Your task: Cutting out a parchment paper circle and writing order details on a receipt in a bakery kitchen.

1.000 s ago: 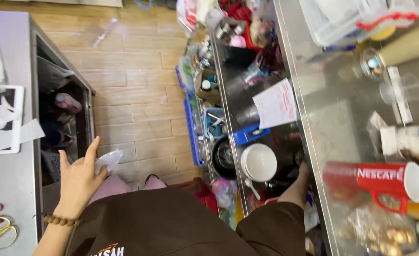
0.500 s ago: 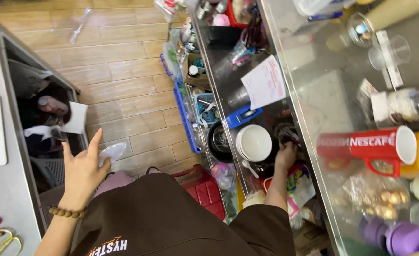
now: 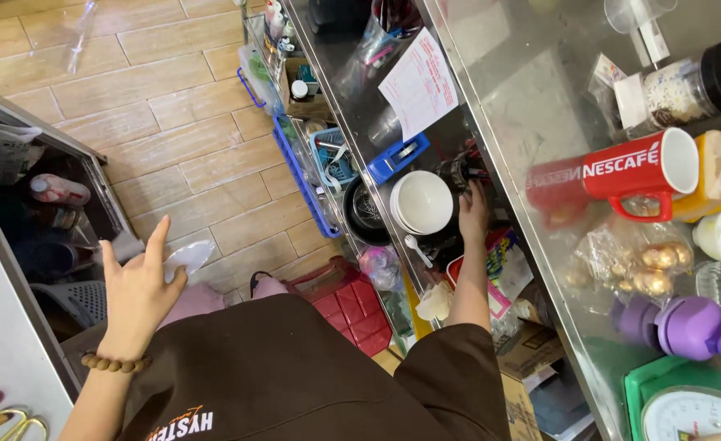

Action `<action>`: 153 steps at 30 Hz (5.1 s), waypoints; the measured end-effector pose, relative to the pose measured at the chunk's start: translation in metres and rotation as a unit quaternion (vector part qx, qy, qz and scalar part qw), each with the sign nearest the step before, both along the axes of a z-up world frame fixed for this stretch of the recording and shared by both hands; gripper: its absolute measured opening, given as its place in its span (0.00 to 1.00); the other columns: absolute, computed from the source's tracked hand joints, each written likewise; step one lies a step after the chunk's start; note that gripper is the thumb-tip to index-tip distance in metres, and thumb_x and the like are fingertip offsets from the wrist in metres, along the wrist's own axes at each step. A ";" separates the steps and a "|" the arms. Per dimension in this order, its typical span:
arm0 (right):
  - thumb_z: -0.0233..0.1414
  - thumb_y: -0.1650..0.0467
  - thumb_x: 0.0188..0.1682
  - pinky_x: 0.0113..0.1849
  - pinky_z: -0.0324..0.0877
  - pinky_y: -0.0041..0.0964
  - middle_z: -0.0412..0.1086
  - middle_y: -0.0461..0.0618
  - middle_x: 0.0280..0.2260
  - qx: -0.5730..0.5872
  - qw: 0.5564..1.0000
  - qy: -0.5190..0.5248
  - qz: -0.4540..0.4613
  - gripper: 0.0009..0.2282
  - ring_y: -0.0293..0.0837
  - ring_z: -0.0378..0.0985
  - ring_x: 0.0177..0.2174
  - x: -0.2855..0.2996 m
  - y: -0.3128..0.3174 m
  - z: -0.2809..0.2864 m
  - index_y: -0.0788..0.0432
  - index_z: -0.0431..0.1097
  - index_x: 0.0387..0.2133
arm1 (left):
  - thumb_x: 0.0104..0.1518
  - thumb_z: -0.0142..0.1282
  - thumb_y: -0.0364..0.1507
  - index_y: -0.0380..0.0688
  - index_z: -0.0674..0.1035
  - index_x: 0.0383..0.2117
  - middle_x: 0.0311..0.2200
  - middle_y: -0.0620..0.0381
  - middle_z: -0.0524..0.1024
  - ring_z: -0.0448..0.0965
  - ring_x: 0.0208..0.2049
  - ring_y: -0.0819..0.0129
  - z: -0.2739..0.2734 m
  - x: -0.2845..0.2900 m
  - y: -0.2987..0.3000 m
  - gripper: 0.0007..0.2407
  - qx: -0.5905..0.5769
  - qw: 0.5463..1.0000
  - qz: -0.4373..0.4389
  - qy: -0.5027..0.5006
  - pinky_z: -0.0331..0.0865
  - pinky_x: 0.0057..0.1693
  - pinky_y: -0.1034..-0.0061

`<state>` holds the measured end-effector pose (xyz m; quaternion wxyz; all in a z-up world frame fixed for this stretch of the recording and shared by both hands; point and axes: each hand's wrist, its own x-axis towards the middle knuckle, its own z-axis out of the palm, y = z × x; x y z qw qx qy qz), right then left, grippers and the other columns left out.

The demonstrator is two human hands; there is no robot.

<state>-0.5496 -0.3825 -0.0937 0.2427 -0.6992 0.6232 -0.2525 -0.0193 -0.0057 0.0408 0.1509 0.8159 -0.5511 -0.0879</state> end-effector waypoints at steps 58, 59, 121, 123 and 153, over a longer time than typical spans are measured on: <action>0.65 0.60 0.45 0.42 0.72 0.50 0.77 0.59 0.41 -0.017 0.988 0.152 -0.025 0.20 0.60 0.79 0.41 0.001 -0.067 -0.041 0.61 0.74 0.45 | 0.50 0.65 0.31 0.50 0.61 0.71 0.28 0.56 0.81 0.82 0.34 0.59 -0.012 -0.016 0.033 0.37 0.028 0.999 0.037 0.012 0.50 0.73 0.38; 0.64 0.60 0.46 0.42 0.71 0.51 0.77 0.58 0.42 0.002 0.984 0.156 -0.081 0.19 0.60 0.78 0.41 0.005 -0.067 -0.043 0.59 0.75 0.45 | 0.50 0.65 0.32 0.50 0.62 0.71 0.28 0.56 0.81 0.81 0.34 0.59 -0.011 -0.018 0.034 0.37 0.043 0.998 0.040 0.017 0.50 0.74 0.39; 0.55 0.67 0.49 0.26 0.70 0.36 0.70 0.48 0.27 0.376 0.600 -0.016 0.706 0.16 0.38 0.73 0.23 0.440 0.470 -0.110 0.57 0.64 0.49 | 0.52 0.59 0.28 0.51 0.54 0.70 0.20 0.53 0.76 0.80 0.29 0.56 0.045 -0.182 0.409 0.37 -0.050 0.803 0.593 0.029 0.42 0.70 0.36; 0.58 0.68 0.49 0.31 0.71 0.40 0.73 0.52 0.32 0.249 0.585 -0.017 0.772 0.18 0.42 0.75 0.29 0.471 0.497 -0.093 0.58 0.64 0.52 | 0.51 0.59 0.27 0.51 0.54 0.69 0.22 0.55 0.78 0.80 0.29 0.54 0.047 -0.203 0.418 0.36 -0.077 0.777 0.624 0.033 0.43 0.70 0.38; 0.56 0.55 0.54 0.24 0.66 0.38 0.68 0.50 0.26 0.482 0.425 0.063 0.764 0.21 0.43 0.69 0.22 1.004 0.946 -0.127 0.63 0.72 0.41 | 0.47 0.64 0.27 0.58 0.53 0.70 0.25 0.56 0.81 0.82 0.39 0.60 0.001 -0.124 0.383 0.41 -0.139 0.422 0.881 0.164 0.35 0.71 0.43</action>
